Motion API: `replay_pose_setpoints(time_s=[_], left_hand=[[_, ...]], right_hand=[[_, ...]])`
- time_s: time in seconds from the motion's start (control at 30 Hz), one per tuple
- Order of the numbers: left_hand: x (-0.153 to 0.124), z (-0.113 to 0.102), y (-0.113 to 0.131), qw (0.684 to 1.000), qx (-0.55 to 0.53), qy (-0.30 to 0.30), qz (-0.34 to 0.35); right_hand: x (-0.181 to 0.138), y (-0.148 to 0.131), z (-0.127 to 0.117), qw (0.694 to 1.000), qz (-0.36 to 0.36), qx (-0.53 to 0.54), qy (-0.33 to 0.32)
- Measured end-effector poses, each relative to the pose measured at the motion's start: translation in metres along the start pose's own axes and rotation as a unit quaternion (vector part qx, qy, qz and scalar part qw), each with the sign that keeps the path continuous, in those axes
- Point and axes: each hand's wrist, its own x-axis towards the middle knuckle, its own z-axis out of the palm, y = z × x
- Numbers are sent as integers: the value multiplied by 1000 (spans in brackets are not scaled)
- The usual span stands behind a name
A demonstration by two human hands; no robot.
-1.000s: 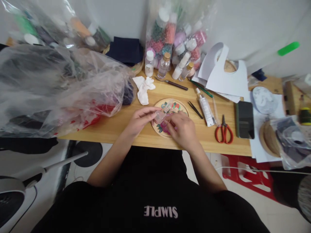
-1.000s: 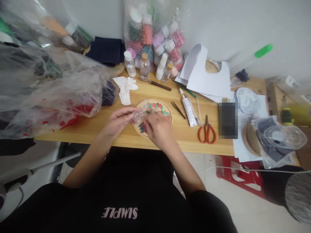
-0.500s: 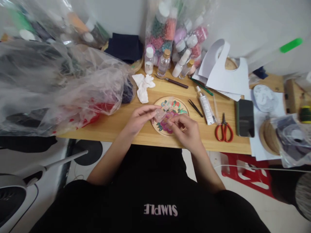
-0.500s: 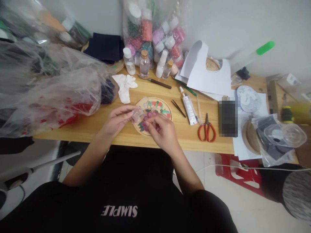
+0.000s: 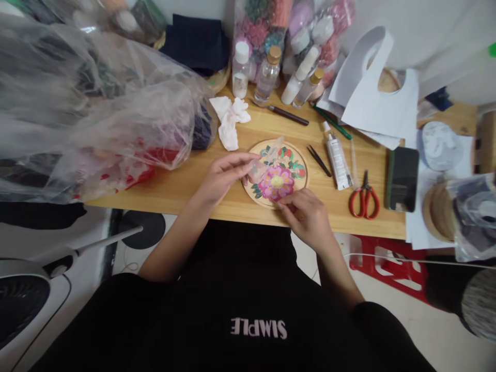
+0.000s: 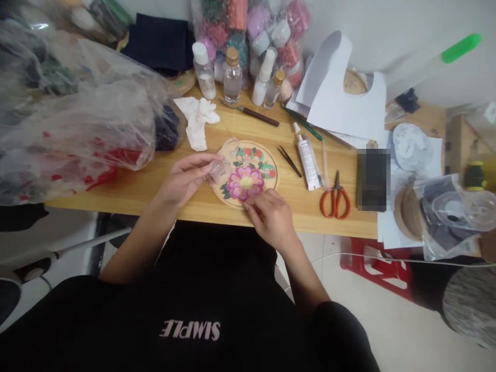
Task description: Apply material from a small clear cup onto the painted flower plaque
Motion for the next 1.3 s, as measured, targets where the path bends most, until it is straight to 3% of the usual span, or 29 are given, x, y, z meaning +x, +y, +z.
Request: replay_pose_setpoints(time_s=[0.67, 0.97, 1.3], left_hand=[[-1, 0, 1, 1000, 16, 7, -9], [-1, 0, 0, 1000, 6, -2, 0], [-1, -1, 1, 1000, 12, 8, -6]], right_hand=[[0, 1, -1, 1000, -4, -23, -13], [25, -12, -8, 997, -28, -17, 77], [54, -10, 8, 998, -23, -64, 16]])
